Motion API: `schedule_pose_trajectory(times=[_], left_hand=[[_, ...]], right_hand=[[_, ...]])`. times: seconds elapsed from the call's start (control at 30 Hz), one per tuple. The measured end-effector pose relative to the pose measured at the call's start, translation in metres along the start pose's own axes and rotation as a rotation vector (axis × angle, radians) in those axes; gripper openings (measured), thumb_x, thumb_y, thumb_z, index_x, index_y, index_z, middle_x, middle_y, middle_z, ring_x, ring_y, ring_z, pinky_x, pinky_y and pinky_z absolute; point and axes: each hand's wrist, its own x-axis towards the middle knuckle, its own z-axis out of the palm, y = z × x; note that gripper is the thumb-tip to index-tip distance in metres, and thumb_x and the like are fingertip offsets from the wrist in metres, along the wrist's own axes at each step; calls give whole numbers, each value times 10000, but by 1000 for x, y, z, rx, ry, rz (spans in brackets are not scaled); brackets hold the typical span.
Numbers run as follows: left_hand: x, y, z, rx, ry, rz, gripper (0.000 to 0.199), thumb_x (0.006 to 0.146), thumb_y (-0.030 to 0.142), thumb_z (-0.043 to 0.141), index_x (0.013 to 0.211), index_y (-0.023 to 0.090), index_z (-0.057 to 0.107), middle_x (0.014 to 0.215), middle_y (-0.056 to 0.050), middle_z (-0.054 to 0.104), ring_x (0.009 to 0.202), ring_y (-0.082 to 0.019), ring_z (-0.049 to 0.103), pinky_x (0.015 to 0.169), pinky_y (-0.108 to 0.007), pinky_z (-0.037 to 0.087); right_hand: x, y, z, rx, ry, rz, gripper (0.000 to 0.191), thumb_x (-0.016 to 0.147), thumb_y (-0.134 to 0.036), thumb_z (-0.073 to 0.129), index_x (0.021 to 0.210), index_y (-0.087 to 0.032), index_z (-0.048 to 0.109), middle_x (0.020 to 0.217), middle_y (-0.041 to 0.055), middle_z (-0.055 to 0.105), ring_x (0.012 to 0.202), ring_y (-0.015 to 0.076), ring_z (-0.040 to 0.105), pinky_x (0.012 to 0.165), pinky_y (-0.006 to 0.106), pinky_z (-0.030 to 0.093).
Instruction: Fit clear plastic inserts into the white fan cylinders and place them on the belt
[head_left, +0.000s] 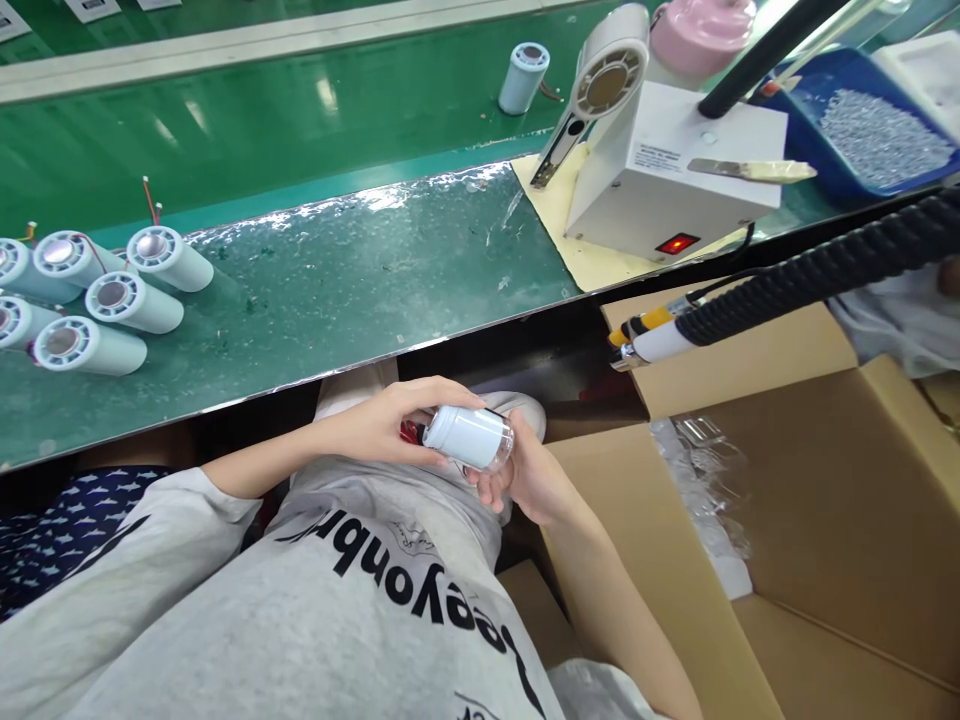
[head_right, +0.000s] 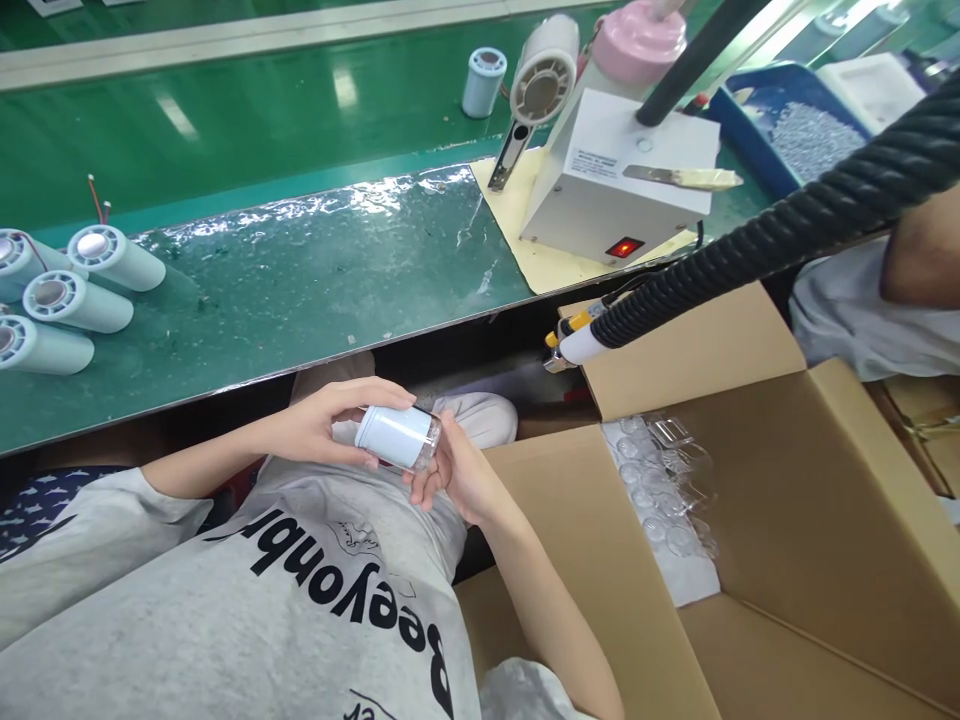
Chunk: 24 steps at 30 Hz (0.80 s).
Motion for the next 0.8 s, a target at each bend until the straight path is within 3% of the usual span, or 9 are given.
schedule_pose_trajectory(times=[0.07, 0.13, 0.2, 0.27, 0.33, 0.4, 0.5, 0.67, 0.8], left_hand=[[-1, 5, 2, -46, 26, -104, 624, 831, 373, 840, 1409, 256, 639, 1421, -145, 645, 1255, -290, 658, 891, -345, 614], [-2, 8, 4, -102, 44, -200, 643, 837, 407, 828, 1419, 233, 616, 1359, -143, 659, 1130, -260, 695, 803, -312, 613], [-3, 10, 5, -153, 41, -279, 659, 857, 450, 805, 1435, 215, 591, 1219, -121, 700, 952, -210, 712, 733, -293, 596], [-3, 11, 4, -195, 13, -324, 671, 883, 478, 776, 1465, 219, 564, 1125, -99, 718, 838, -178, 705, 683, -277, 576], [-2, 11, 3, -221, -30, -311, 693, 882, 459, 788, 1496, 246, 548, 1200, -114, 721, 884, -190, 727, 719, -288, 589], [-1, 11, 1, -210, -70, -247, 737, 848, 398, 836, 1515, 275, 548, 1388, -143, 670, 1105, -248, 725, 866, -335, 610], [-1, 9, 0, -179, -102, -192, 776, 835, 321, 852, 1543, 308, 534, 1585, -148, 542, 1383, -304, 600, 1053, -395, 572], [-5, -3, 4, -341, -127, -277, 854, 866, 303, 825, 1617, 332, 420, 1605, -159, 529, 1283, -275, 680, 999, -382, 592], [-8, -15, 12, -420, -122, -328, 899, 821, 331, 866, 1609, 330, 435, 1500, -150, 622, 1201, -259, 705, 946, -358, 588]], right_hand=[[-3, 4, -1, -147, 128, -207, 859, 824, -948, 485, 1181, -180, 627, 894, 113, 759, 614, 209, 727, 476, 298, 609], [-7, 7, -4, -369, 277, -532, 764, 822, -836, 666, 1303, -246, 602, 1298, 163, 704, 1070, 303, 755, 798, 428, 689], [-11, 8, -8, -619, 318, -802, 618, 838, -609, 823, 1341, -316, 619, 1514, 129, 586, 1391, 342, 590, 1077, 535, 587], [-14, 8, -11, -793, 264, -899, 410, 891, -394, 825, 1275, -342, 689, 1503, 102, 611, 1409, 339, 583, 1140, 575, 534], [-17, 8, -13, -791, 236, -861, 330, 913, -339, 803, 1235, -336, 731, 1435, 101, 674, 1327, 331, 653, 1110, 559, 561], [-19, 8, -12, -622, 235, -739, 432, 888, -450, 827, 1286, -319, 722, 1400, 110, 705, 1289, 335, 679, 1067, 532, 593], [-21, 8, -9, -342, 223, -548, 552, 850, -592, 824, 1311, -310, 717, 1342, 102, 741, 1222, 323, 715, 1011, 489, 623], [-26, 8, -10, -292, 273, -451, 511, 767, -502, 912, 1219, -301, 785, 1262, 80, 761, 914, 269, 771, 823, 441, 678], [-24, 11, -11, -287, 275, -380, 482, 774, -437, 903, 1226, -311, 791, 1034, 45, 792, 715, 222, 733, 724, 420, 673]])
